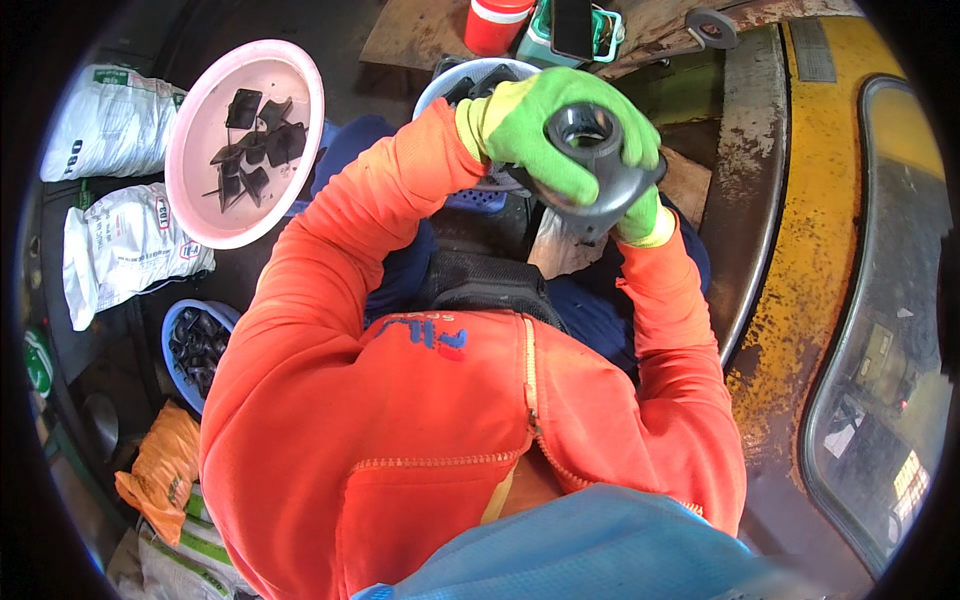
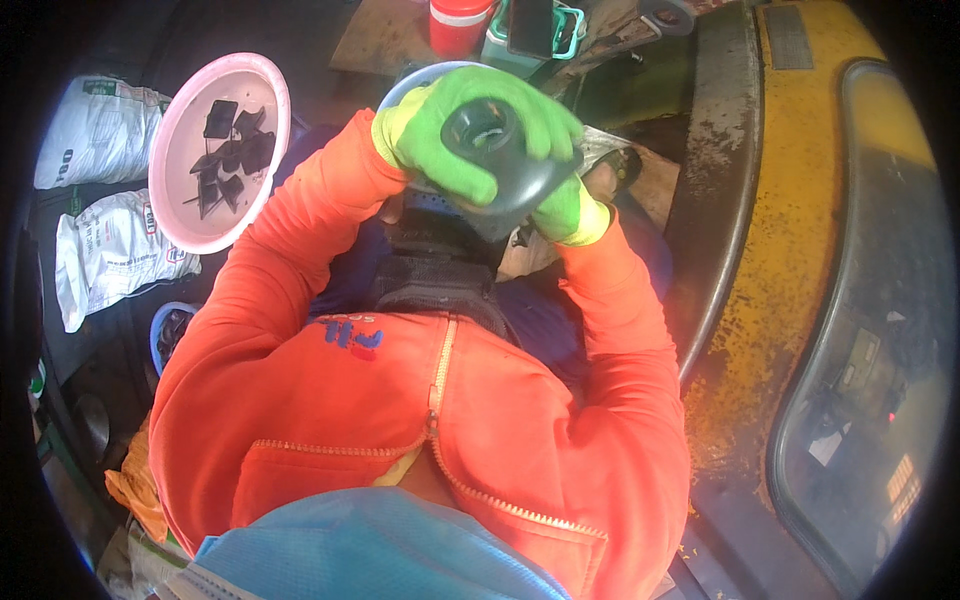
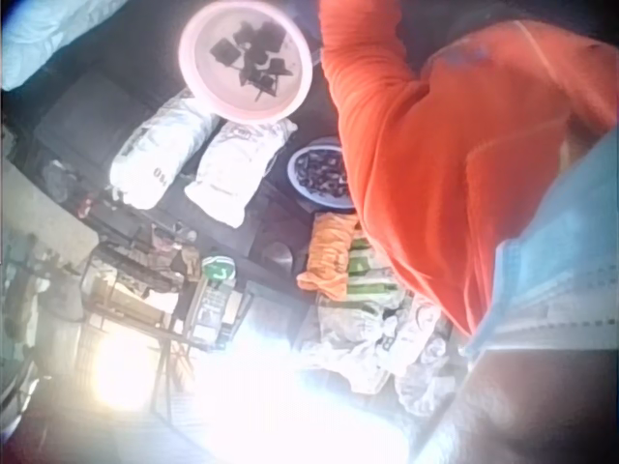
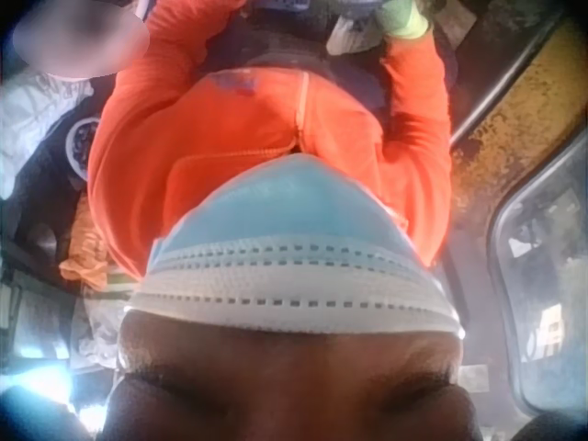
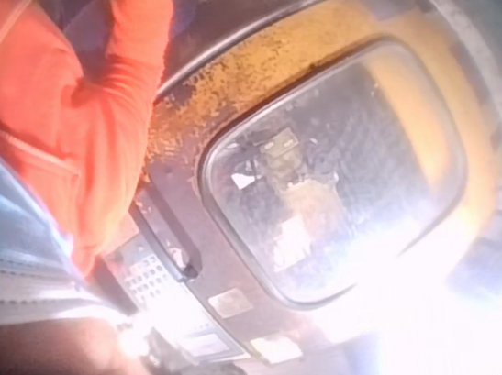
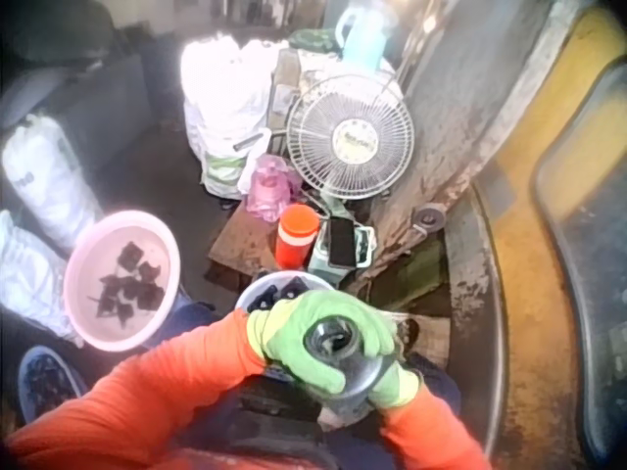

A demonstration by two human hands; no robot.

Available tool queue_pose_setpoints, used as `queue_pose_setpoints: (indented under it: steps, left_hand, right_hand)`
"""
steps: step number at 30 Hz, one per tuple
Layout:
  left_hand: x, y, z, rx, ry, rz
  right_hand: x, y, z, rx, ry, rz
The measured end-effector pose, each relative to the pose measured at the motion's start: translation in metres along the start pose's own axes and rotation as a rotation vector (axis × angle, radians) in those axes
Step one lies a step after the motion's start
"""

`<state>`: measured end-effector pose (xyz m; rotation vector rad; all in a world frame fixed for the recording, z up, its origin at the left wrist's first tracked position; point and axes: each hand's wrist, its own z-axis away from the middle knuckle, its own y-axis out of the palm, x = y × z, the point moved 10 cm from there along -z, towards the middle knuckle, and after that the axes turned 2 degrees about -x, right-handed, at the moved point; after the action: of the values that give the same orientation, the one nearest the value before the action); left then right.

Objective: The person sits on the floor and repeatedly picks up small dark metal parts from a white bowl, rubs them with a cloth, and places them into a pink bowl. The person continues this process for several parts.

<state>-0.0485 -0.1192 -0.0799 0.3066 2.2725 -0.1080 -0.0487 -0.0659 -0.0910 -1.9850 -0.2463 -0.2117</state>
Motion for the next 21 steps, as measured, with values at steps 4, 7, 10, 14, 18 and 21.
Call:
queue_pose_setpoints:
  steps: [4,7,10,14,18,21]
  left_hand:
    - [0.004,-0.025,0.004,-0.386,-0.094,-0.254]
    - [0.0,-0.021,0.011,-0.525,-0.064,-0.297]
    - [-0.004,-0.018,0.012,-0.499,-0.011,-0.336]
    - [-0.005,-0.018,0.012,-0.383,0.014,-0.283]
    - [-0.006,-0.015,0.01,-0.317,0.019,-0.203]
    - [-0.006,-0.012,0.008,-0.295,0.039,-0.172]
  right_hand:
    - [-0.038,-0.011,0.01,-0.35,0.361,-0.306]
    - [-0.051,0.0,0.019,-0.493,0.463,-0.605]
    - [-0.054,0.006,0.016,-0.46,0.452,-0.678]
    - [-0.047,0.005,0.009,-0.201,0.37,-0.525]
    - [-0.028,-0.005,0.007,-0.066,0.182,-0.201]
    - [-0.023,-0.003,0.005,-0.006,0.161,-0.099]
